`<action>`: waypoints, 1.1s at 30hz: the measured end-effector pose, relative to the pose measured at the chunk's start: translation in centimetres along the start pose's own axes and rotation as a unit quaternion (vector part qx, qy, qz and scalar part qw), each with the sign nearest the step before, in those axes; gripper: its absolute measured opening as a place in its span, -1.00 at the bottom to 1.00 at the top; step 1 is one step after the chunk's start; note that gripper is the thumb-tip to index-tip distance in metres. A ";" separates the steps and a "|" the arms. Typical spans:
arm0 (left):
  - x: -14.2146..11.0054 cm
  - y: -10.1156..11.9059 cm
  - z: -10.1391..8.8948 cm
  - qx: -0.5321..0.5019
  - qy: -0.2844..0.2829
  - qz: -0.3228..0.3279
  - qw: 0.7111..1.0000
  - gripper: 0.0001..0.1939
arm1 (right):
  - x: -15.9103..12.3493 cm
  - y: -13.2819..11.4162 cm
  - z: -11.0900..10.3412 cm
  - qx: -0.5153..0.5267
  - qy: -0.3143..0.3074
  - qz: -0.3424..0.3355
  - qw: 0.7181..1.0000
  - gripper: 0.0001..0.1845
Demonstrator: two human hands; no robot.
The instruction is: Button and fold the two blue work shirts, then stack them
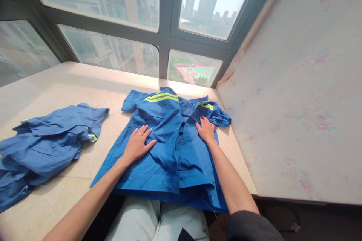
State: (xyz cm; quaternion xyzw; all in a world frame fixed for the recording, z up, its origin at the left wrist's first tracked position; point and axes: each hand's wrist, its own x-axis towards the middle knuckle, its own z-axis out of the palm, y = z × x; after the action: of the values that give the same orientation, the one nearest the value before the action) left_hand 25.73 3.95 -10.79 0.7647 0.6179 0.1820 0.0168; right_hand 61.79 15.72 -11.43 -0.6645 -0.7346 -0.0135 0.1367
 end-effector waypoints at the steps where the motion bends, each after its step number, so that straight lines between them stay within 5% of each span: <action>1: 0.0 0.0 0.0 0.003 0.002 0.000 1.000 -0.35 | 0.0 0.0 0.0 -0.002 -0.001 -0.001 1.000 -0.45; 22: -1.3 -0.2 -1.3 0.023 -0.016 -0.021 0.999 -0.32 | 0.3 1.2 0.3 0.022 0.011 -0.014 1.000 -0.51; 26: 1.8 -2.7 -3.6 -0.096 -0.021 -0.100 0.990 -0.43 | 0.3 1.0 0.3 0.007 0.007 -0.023 1.000 -0.51; 28: 4.5 -5.1 -5.0 -0.158 0.026 -0.175 0.972 -0.52 | 0.3 0.9 0.3 -0.001 0.006 -0.022 1.000 -0.50; 31: 8.9 -9.2 -6.3 -0.108 0.124 -0.227 0.960 -0.61 | 0.2 0.9 0.4 -0.008 0.007 -0.024 1.000 -0.50; 33: 11.8 -11.6 -6.6 -0.117 0.109 -0.276 0.948 -0.55 | 0.2 0.9 0.6 -0.010 0.012 -0.032 0.999 -0.49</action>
State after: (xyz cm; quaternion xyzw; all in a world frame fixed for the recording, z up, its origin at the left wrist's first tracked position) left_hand 14.84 16.61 -4.53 0.5321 0.7774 0.3235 0.0889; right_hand 62.53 16.10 -12.06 -0.6419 -0.7535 -0.0337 0.1383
